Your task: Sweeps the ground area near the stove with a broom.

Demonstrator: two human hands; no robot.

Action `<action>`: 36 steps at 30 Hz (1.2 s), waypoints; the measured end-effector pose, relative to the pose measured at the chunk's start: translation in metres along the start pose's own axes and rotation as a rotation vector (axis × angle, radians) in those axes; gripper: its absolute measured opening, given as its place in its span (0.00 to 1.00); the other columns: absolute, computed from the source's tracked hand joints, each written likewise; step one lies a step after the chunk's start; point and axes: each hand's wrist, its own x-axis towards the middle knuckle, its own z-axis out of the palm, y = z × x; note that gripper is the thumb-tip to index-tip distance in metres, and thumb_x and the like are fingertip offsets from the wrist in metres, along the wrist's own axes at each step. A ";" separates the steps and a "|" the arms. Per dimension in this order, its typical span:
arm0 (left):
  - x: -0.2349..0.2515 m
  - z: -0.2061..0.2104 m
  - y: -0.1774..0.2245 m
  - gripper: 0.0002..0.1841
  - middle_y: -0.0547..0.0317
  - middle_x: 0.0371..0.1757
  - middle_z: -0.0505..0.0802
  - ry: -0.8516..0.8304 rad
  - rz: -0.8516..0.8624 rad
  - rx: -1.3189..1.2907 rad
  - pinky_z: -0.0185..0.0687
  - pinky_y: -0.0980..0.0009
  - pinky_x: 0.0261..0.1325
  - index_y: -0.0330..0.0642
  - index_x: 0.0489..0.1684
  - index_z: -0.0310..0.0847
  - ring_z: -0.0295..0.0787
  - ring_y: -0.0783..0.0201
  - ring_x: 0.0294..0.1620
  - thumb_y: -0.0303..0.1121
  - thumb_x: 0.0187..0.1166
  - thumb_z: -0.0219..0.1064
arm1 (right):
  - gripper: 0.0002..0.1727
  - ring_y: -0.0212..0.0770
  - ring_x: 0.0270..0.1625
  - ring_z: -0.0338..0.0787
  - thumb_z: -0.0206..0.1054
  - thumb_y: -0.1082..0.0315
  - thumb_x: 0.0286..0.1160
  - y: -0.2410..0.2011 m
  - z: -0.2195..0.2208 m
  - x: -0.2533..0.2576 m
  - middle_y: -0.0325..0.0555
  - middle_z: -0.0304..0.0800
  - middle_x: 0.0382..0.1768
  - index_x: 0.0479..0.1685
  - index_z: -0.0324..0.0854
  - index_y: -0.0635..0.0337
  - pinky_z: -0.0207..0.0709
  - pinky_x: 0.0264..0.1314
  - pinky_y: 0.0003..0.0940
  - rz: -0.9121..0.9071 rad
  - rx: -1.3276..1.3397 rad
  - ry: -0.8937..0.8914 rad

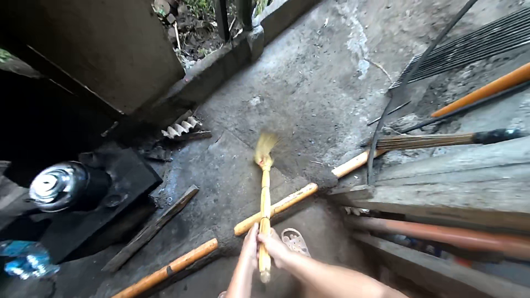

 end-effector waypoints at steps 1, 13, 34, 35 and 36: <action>-0.018 -0.004 0.004 0.26 0.52 0.29 0.88 0.066 0.003 -0.064 0.81 0.66 0.26 0.37 0.53 0.82 0.85 0.63 0.24 0.50 0.95 0.44 | 0.24 0.43 0.30 0.87 0.61 0.68 0.84 -0.002 0.011 -0.012 0.51 0.83 0.36 0.74 0.60 0.62 0.85 0.34 0.40 0.023 0.013 -0.025; -0.250 0.095 0.144 0.22 0.49 0.42 0.90 -0.210 0.091 0.275 0.87 0.61 0.43 0.37 0.74 0.71 0.89 0.60 0.37 0.44 0.94 0.50 | 0.17 0.37 0.25 0.84 0.54 0.69 0.87 -0.120 0.007 -0.275 0.45 0.81 0.32 0.71 0.63 0.60 0.83 0.27 0.33 -0.272 0.124 -0.229; -0.352 0.132 0.101 0.17 0.48 0.43 0.87 -0.247 0.066 0.168 0.85 0.62 0.45 0.34 0.67 0.72 0.86 0.59 0.39 0.39 0.94 0.51 | 0.38 0.44 0.44 0.87 0.70 0.58 0.78 -0.112 -0.035 -0.411 0.53 0.84 0.54 0.85 0.56 0.54 0.83 0.46 0.42 -0.159 -0.305 -0.090; -0.351 0.126 0.104 0.18 0.46 0.46 0.89 -0.243 0.082 0.168 0.85 0.62 0.47 0.33 0.69 0.71 0.87 0.59 0.41 0.38 0.94 0.51 | 0.40 0.47 0.50 0.89 0.71 0.55 0.78 -0.113 -0.030 -0.415 0.57 0.84 0.60 0.87 0.56 0.55 0.83 0.52 0.46 -0.207 -0.402 -0.063; -0.351 0.120 0.110 0.17 0.46 0.46 0.89 -0.242 0.095 0.177 0.85 0.62 0.46 0.33 0.69 0.71 0.87 0.59 0.41 0.37 0.94 0.51 | 0.40 0.50 0.53 0.89 0.70 0.55 0.80 -0.119 -0.025 -0.423 0.60 0.84 0.62 0.88 0.56 0.59 0.82 0.56 0.48 -0.285 -0.509 -0.033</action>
